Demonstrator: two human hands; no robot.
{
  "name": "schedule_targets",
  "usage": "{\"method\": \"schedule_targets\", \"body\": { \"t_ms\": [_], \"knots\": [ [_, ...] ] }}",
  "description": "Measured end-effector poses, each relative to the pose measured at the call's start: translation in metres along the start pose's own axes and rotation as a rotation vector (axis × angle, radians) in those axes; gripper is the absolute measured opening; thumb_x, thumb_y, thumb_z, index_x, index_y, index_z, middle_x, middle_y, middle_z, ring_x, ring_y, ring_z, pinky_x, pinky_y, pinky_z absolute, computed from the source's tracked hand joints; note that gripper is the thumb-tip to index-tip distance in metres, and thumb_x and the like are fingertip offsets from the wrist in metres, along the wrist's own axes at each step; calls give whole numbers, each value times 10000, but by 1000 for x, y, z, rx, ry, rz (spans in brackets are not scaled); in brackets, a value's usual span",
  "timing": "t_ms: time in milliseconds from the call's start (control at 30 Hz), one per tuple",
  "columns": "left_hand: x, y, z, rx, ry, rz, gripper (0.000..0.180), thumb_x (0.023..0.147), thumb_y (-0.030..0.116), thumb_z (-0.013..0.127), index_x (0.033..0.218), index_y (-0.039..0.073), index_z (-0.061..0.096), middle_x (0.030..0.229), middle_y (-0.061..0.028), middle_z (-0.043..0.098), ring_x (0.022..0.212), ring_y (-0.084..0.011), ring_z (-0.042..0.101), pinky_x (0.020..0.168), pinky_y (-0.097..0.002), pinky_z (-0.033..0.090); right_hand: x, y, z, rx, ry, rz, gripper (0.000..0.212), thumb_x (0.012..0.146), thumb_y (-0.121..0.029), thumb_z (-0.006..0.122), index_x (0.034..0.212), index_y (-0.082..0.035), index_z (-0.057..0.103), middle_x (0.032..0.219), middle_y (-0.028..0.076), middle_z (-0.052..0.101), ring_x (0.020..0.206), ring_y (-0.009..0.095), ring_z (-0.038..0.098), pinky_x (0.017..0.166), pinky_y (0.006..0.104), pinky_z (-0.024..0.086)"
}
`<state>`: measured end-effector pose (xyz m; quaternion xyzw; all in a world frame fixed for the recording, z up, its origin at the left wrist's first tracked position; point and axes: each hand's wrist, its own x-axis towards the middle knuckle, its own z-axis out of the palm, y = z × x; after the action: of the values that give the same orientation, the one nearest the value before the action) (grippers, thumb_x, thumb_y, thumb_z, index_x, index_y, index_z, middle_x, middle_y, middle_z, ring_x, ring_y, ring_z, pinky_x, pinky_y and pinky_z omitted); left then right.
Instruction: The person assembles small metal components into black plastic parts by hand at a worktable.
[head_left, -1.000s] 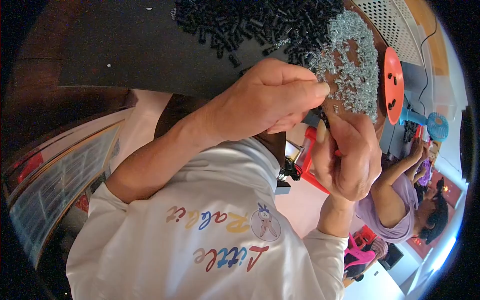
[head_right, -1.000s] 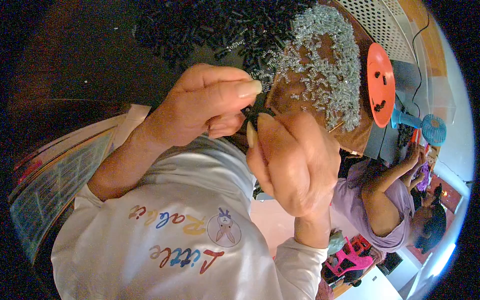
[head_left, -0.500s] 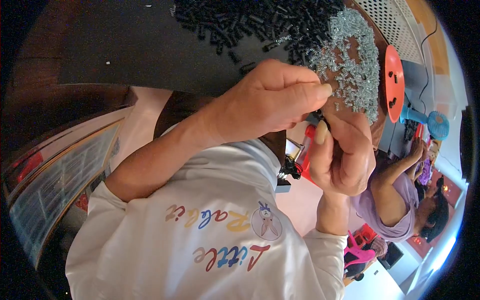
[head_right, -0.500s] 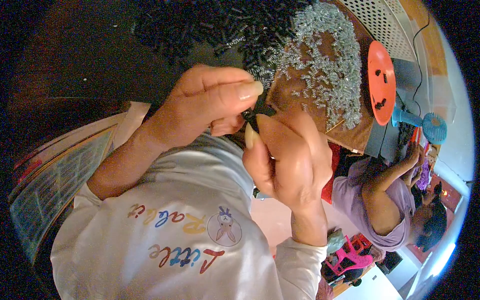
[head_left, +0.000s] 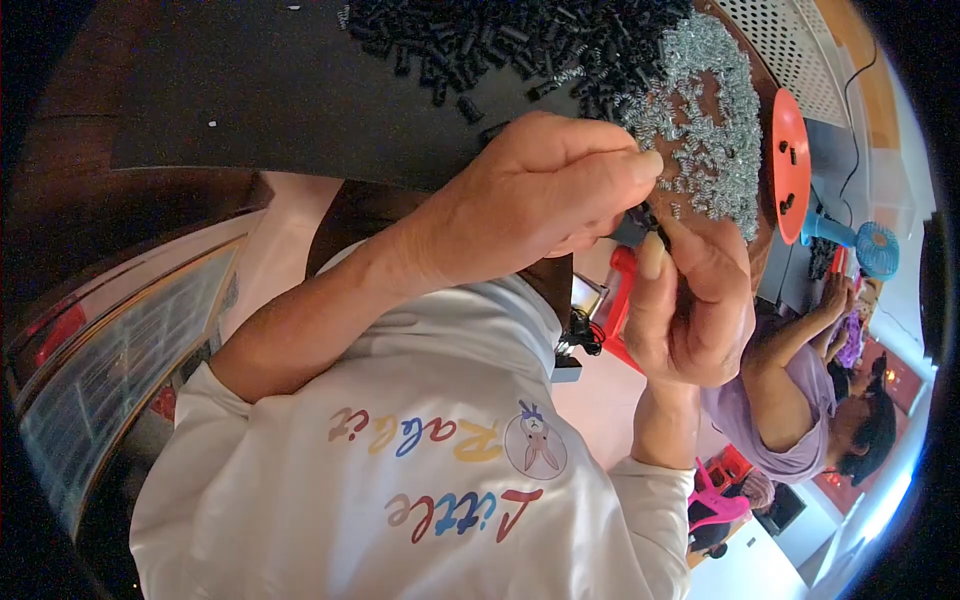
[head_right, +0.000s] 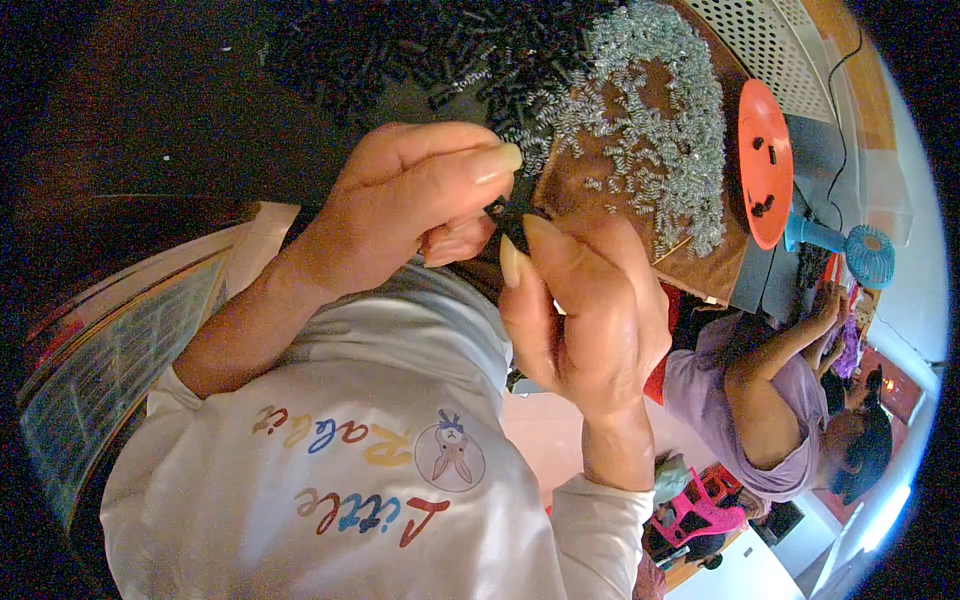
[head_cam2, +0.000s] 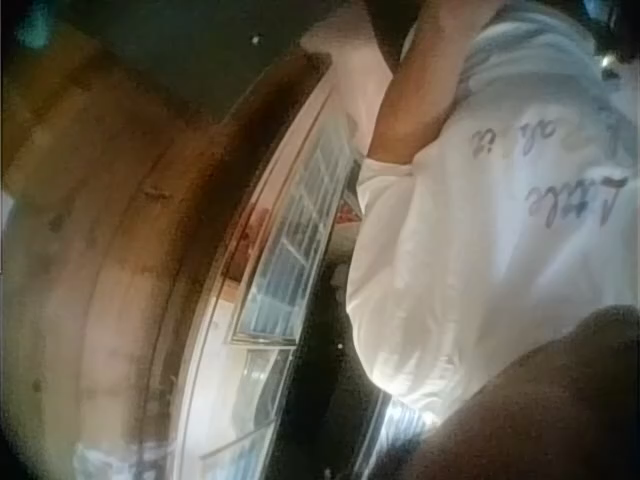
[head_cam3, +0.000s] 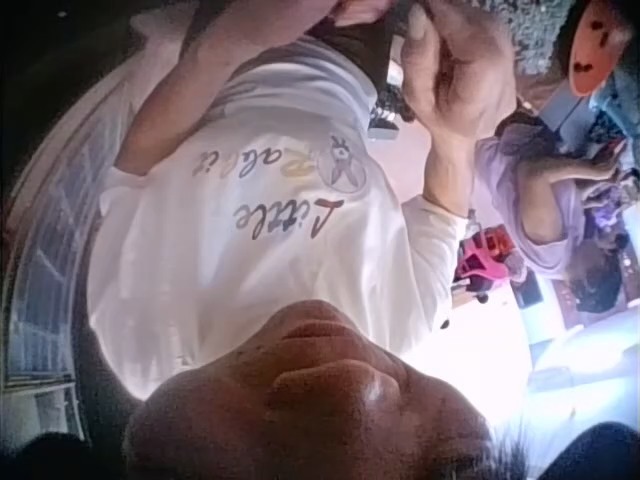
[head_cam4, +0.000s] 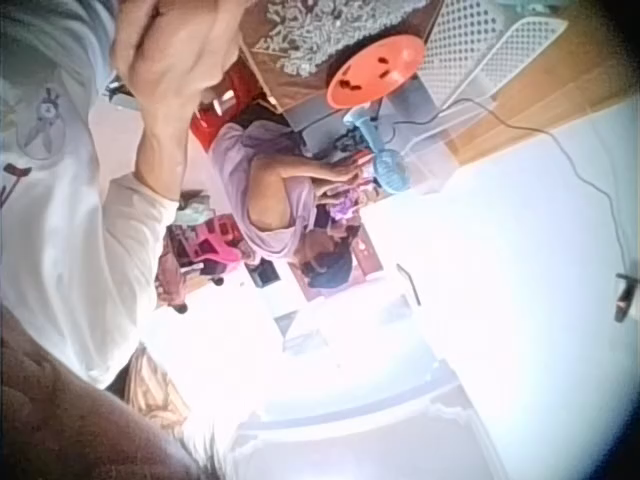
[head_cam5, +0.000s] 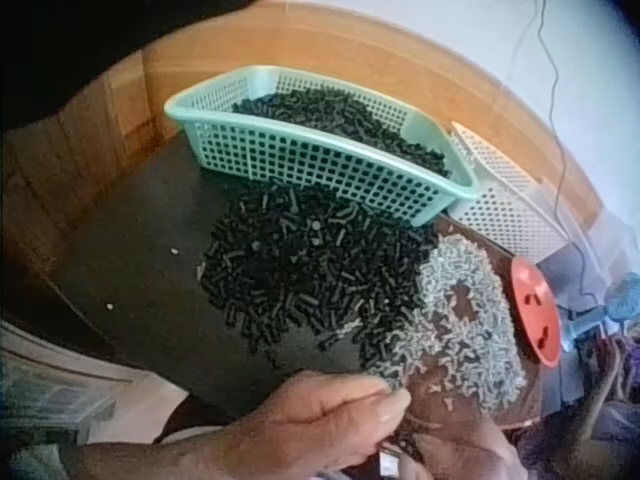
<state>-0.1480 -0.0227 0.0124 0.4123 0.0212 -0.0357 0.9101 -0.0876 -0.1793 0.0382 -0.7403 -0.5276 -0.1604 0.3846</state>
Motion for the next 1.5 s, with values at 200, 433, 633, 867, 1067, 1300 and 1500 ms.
{"method": "schedule_targets", "body": {
  "t_ms": [200, 433, 633, 867, 1067, 1300, 1500],
  "knots": [
    [2, 3, 3, 12, 0, -26, 274, 941, 211, 496, 701, 81, 468, 538, 60, 324, 436, -35, 293, 396, -226, 228, 1, -2, -2, -16, -17, 19, 210, 744, 2, 701, 928, 5, 599, 724, 141, 601, 551, 238, 576, 476, 306, 463],
    [3, 5, 2, -20, -24, -60, 296, 943, 237, 500, 689, 92, 457, 534, 62, 327, 434, -30, 292, 390, -221, 224, -2, 1, 3, 32, 27, 38, 181, 762, 22, 673, 918, 15, 580, 721, 141, 601, 550, 220, 563, 480, 293, 453],
    [2, 1, 1, 14, -38, -20, 308, 948, 257, 497, 692, 91, 460, 541, 62, 341, 447, -32, 309, 401, -206, 246, -10, -7, 10, 257, 110, 254, 126, 795, 23, 643, 892, 35, 564, 713, 123, 598, 553, 191, 542, 498, 270, 435],
    [0, 3, 4, 57, 5, 1, 295, 946, 263, 496, 707, 91, 481, 552, 64, 362, 456, -24, 313, 408, -201, 246, -10, -8, 11, 205, 84, 214, 121, 799, 26, 636, 890, 39, 558, 707, 122, 594, 546, 184, 534, 489, 267, 430],
    [-4, 1, 6, 154, 12, 5, 280, 942, 262, 502, 715, 97, 501, 558, 70, 370, 469, -18, 319, 419, -201, 247, -16, -7, 13, 203, 103, 189, 128, 802, 22, 634, 904, 36, 558, 719, 134, 593, 574, 213, 559, 512, 290, 458],
    [-4, 0, 4, 109, 8, 52, 286, 945, 232, 493, 713, 65, 486, 561, 49, 367, 474, -35, 336, 422, -216, 273, -2, 5, 2, 90, 9, -13, 172, 779, 18, 667, 914, 34, 562, 737, 138, 607, 583, 227, 568, 510, 301, 465],
    [-3, -6, 2, 176, 31, 108, 273, 951, 217, 485, 730, 55, 488, 561, 35, 379, 471, -48, 340, 423, -222, 278, 4, -1, -10, 153, -100, 85, 156, 733, 68, 662, 858, 37, 573, 708, 128, 603, 540, 213, 546, 471, 278, 433]
  ]
}}
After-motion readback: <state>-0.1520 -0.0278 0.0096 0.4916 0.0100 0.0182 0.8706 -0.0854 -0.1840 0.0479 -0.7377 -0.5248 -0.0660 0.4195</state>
